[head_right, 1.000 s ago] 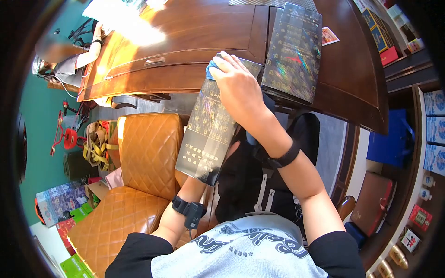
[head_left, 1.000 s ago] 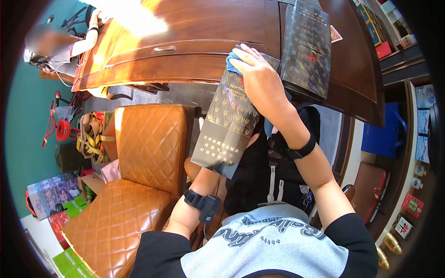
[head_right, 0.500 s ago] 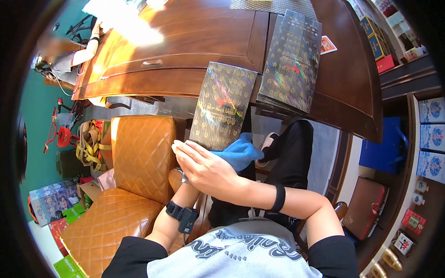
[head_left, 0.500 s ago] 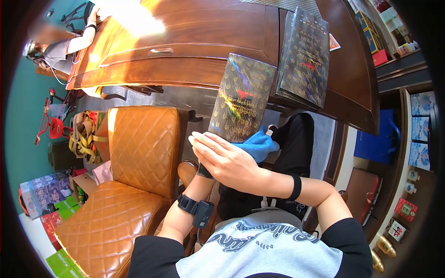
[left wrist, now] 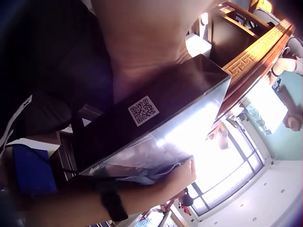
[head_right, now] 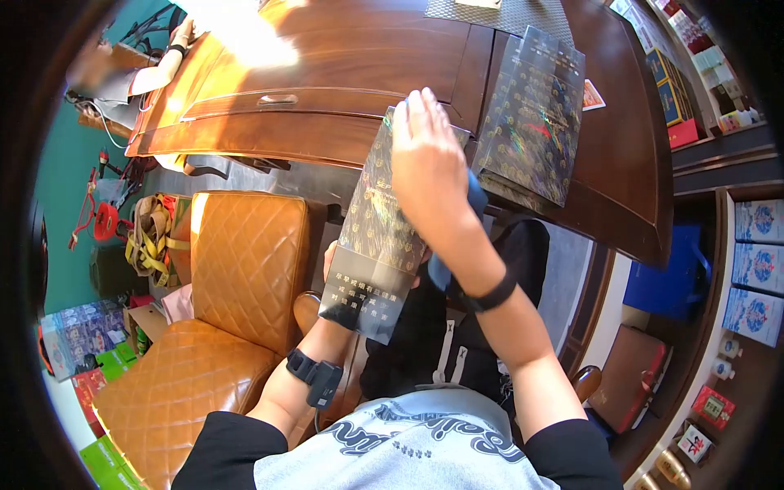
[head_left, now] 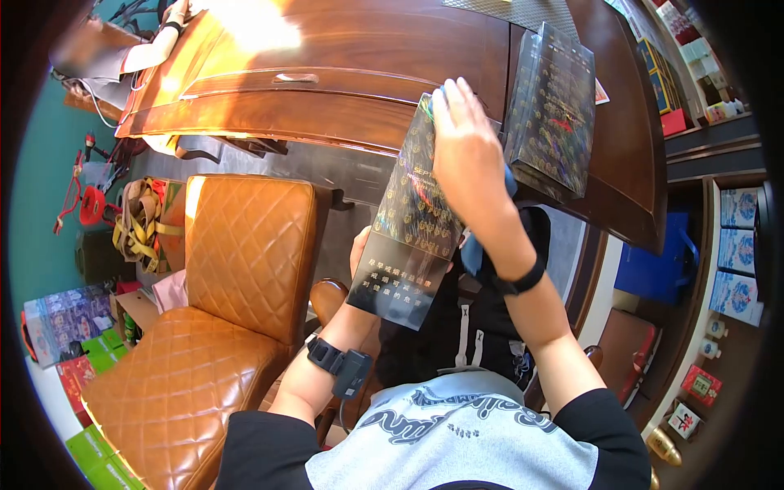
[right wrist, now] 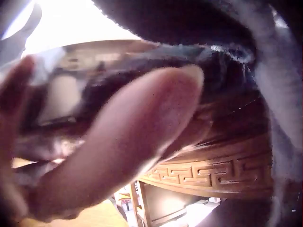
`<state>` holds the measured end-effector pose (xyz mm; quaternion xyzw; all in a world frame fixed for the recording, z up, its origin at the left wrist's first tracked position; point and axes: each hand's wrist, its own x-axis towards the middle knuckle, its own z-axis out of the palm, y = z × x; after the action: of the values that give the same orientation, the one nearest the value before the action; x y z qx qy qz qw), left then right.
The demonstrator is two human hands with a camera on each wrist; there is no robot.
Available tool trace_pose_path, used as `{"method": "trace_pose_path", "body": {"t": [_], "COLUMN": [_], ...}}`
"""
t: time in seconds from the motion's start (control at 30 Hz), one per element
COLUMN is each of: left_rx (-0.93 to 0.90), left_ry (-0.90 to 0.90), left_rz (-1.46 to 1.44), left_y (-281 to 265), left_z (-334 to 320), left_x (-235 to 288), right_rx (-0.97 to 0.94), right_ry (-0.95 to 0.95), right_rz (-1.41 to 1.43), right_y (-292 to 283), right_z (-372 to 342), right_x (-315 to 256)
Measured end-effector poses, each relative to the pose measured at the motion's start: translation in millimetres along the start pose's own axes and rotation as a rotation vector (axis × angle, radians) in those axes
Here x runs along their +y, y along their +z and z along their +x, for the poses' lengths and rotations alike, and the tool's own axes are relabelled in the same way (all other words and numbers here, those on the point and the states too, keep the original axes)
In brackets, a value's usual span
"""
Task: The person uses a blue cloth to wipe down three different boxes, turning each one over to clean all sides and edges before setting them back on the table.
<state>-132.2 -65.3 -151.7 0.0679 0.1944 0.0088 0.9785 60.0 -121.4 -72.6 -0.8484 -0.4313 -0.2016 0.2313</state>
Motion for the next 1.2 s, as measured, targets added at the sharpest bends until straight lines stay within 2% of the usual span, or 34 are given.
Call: {"method": "trace_pose_path", "body": {"t": [0.13, 0.27, 0.33, 0.47, 0.5, 0.57, 0.63, 0.7, 0.77, 0.9, 0.93, 1.07, 1.1, 1.13, 1.2], "left_rx": [-0.037, 0.039, 0.07, 0.148, 0.053, -0.011, 0.06, -0.008, -0.052, -0.019, -0.008, -0.02, -0.037, -0.055, -0.09], "left_ry": [0.163, 0.209, 0.211, 0.137, 0.07, 0.015, 0.037, 0.091, 0.128, 0.156, 0.15, 0.179, 0.203, 0.214, 0.218], "left_rz": [-0.136, -0.153, -0.13, -0.043, 0.0, 0.012, -0.058, -0.047, -0.057, -0.135, -0.152, -0.148, -0.141, -0.135, -0.103], "left_y": [-28.8, -38.8, -38.6, -18.6, -8.8, 0.1, 3.0, -3.8, -17.4, -32.7, -32.4, -30.4, -33.0, -35.9, -37.5], "left_z": [3.0, 6.4, 8.1, 6.9, 3.8, 0.6, -1.1, -1.5, 0.7, -2.1, -2.1, -5.4, -2.0, 2.1, 6.4], "left_x": [-1.8, -0.8, -0.8, -1.5, 1.0, 2.8, 1.5, 3.3, 1.9, 0.2, -0.7, 2.4, 1.6, 1.6, 0.5], "right_rx": [-0.202, -0.216, -0.247, -0.082, -0.025, 0.002, -0.006, -0.032, -0.139, -0.298, -0.324, -0.303, -0.269, -0.195, -0.174], "right_ry": [-0.25, -0.527, -0.471, -0.292, -0.238, -0.198, -0.199, -0.252, -0.34, -0.517, -0.537, -0.529, -0.529, -0.445, -0.374], "right_rz": [0.145, 0.356, 0.496, 0.21, 0.137, 0.075, 0.055, 0.04, 0.143, 0.362, 0.493, 0.577, 0.464, 0.443, 0.32], "right_y": [-27.9, -33.2, -33.9, -8.8, -3.9, 4.2, 6.5, -3.2, -21.2, -37.7, -41.4, -34.3, -34.5, -24.4, -25.3], "right_z": [-55.4, -99.0, -83.0, -15.2, 1.9, 14.5, 9.4, -11.5, -41.3, -106.1, -113.6, -105.3, -90.1, -79.1, -42.1], "right_x": [-54.7, -88.5, -73.8, -15.6, -1.7, 13.6, 8.6, -14.0, -44.4, -97.7, -101.6, -95.4, -87.8, -77.6, -48.5]}}
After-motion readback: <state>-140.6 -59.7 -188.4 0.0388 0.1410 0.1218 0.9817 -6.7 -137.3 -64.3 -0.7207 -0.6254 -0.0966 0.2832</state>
